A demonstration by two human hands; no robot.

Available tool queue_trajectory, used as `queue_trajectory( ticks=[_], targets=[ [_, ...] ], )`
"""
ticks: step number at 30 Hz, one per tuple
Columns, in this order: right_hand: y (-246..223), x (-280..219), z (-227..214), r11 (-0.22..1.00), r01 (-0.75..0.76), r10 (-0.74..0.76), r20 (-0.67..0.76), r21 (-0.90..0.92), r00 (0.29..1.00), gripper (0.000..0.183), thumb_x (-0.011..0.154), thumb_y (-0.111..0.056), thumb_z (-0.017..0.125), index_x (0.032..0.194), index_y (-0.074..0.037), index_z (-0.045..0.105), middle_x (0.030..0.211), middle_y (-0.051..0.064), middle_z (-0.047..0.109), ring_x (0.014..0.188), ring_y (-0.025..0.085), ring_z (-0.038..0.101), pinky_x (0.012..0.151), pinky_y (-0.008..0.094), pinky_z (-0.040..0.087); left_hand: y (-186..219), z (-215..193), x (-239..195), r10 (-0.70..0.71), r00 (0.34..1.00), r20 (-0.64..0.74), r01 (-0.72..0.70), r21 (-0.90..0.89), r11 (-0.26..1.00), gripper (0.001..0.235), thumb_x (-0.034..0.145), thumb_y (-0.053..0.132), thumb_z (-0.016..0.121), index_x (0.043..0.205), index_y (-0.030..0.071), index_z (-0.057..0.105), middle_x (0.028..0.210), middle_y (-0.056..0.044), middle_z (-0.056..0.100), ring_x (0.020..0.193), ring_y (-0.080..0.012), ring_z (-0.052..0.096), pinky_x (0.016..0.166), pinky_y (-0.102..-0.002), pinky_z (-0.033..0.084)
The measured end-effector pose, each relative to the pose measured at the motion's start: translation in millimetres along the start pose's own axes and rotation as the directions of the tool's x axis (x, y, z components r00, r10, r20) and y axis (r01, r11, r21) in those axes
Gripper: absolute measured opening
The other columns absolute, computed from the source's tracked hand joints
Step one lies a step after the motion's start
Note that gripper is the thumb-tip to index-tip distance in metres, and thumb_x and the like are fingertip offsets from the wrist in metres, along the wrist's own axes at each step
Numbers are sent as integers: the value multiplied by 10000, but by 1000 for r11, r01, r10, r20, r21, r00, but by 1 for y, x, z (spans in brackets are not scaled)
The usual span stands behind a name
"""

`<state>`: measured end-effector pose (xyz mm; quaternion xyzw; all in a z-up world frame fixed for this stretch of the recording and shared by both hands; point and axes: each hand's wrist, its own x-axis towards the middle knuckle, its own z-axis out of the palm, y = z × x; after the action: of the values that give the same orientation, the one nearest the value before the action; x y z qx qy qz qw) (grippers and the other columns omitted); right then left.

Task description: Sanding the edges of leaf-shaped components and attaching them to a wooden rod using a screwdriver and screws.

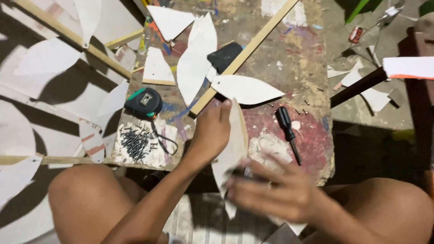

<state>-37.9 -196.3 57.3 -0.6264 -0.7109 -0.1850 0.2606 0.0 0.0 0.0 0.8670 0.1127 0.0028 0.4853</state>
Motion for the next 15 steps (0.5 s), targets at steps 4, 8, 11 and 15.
queue_trajectory(
  ticks=[4,8,11,15],
  targets=[
    [-8,6,-9,991,-89,92,35,-95,995,209,1055,-125,621,1234,-134,727,1306,7,720,1297,323,609,1158,529,352,-1,4,5,17,1000,-9,-16,28,999,574,1137,361,273,631,114,386,575,-41,420,539,-195,427,599,-409,340],
    [28,55,-16,966,-202,208,20,-161,978,283,1053,-1,552,1276,-85,704,1358,96,674,1354,276,559,1197,486,333,-5,1,8,53,999,-3,-53,51,997,605,1123,326,298,625,29,467,632,-159,555,617,-309,547,654,-490,375],
    [72,-57,-29,800,-445,447,-95,-402,889,412,1021,135,558,1383,-45,639,1472,224,584,1495,365,389,1318,527,191,18,-14,-3,-111,992,54,115,-85,990,568,1158,378,312,649,132,364,588,-15,354,515,-160,364,548,-369,289],
    [57,-55,-35,731,-606,535,-288,-313,794,242,1080,100,563,1278,35,684,1300,208,706,1348,470,625,1231,606,442,-15,-20,3,20,993,-116,-31,-97,995,527,1106,481,262,714,148,374,647,-13,384,610,-161,405,615,-385,303]
  ],
)
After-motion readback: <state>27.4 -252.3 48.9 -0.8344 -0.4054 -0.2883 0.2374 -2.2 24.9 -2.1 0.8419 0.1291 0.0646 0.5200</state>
